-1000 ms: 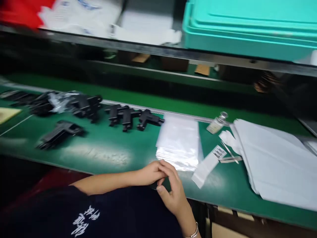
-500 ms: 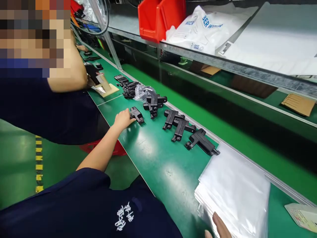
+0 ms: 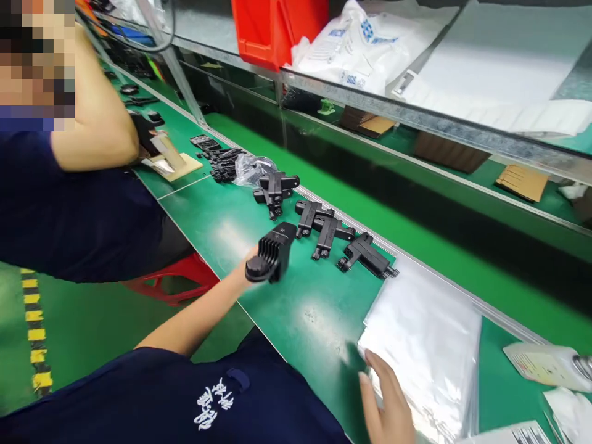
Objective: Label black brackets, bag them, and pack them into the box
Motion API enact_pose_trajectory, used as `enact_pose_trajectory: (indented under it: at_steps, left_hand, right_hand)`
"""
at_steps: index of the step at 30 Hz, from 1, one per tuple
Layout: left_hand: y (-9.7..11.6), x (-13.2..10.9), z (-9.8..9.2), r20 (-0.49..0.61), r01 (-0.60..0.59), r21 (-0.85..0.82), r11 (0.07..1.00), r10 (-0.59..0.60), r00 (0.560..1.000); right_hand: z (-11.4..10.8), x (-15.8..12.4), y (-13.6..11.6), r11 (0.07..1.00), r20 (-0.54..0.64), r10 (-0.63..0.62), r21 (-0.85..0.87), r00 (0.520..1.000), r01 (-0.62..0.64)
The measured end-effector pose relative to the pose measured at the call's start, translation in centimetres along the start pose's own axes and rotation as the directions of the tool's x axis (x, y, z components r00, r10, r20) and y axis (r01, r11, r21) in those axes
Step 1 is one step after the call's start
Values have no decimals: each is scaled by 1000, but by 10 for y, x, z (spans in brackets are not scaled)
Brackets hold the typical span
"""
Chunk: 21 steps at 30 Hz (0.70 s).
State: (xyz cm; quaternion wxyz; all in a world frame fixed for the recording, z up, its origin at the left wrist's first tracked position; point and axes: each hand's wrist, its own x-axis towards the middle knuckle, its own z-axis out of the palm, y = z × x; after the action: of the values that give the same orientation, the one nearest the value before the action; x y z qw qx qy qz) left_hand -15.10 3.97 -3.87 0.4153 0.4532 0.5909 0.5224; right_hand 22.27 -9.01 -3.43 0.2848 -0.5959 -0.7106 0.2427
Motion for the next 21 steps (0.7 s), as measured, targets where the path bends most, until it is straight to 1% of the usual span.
enact_pose_trajectory:
  at_steps: [1,2,3,4,5,6,7,8,9,11,12,13,14,15,16,17,18,19,20,21]
  left_hand:
    - [-1,-12,30,78,26,-45,999,-22,997]
    - [0,-25,59,164,54,-84,995,-40,986]
    - [1,-39,86,254,86,-115,990,-54,966]
    - [3,-53,110,347,118,-147,982,-61,936]
    - [6,-66,129,435,151,-175,973,-61,898]
    - [10,-78,144,512,182,-198,963,-57,857]
    - [14,-86,153,580,208,-219,953,-45,814]
    - [19,-90,159,649,230,-234,945,-25,761]
    - [24,-91,161,717,253,-241,937,-4,697]
    - [36,-85,160,830,329,-240,914,17,557]
    - [42,-80,158,874,385,-228,895,13,486]
    - [48,-74,156,903,436,-210,875,2,429]
    - [53,-69,155,920,464,-191,865,-8,393]
    - [58,-65,155,925,455,-172,874,-15,379]
    - [61,-63,156,923,400,-144,905,-22,383]
    - [63,-63,158,913,306,-101,947,-33,406]
    - [63,-64,160,896,197,-45,979,-47,442]
    - [62,-66,163,871,99,13,995,-59,488]
    - [60,-68,165,843,29,63,998,-68,534]
    - [58,-71,167,814,-12,92,996,-69,576]
  right_hand:
    - [5,4,-6,997,6,-74,18,997,74]
    - [11,7,-14,993,31,-113,34,993,112]
    - [16,10,-21,991,25,-126,50,992,124]
    - [21,12,-28,992,10,-109,63,994,108]
    - [24,13,-34,994,7,-80,79,997,80]
    - [26,12,-37,994,7,-48,103,999,47]
    - [27,10,-39,991,7,-10,130,1000,8]
    - [26,5,-38,987,0,29,158,1000,-29]
    - [23,0,-35,982,-23,67,181,997,-62]
    - [12,-15,-25,977,-118,122,190,986,-98]
    - [5,-22,-19,981,-171,132,166,977,-103]
    - [-2,-29,-13,987,-211,123,124,970,-98]
    - [-9,-34,-8,994,-237,98,67,966,-84]
    - [-16,-38,-4,998,-253,62,2,965,-63]
    - [-22,-41,-1,997,-258,21,-62,966,-38]
    - [-26,-43,2,994,-259,-18,-113,966,-12]
    - [-29,-45,4,989,-264,-49,-144,963,11]
    - [-30,-45,5,988,-269,-63,-150,961,23]
    - [-31,-46,7,992,-277,-52,-124,959,18]
    - [-30,-47,9,998,-291,-15,-61,957,-3]
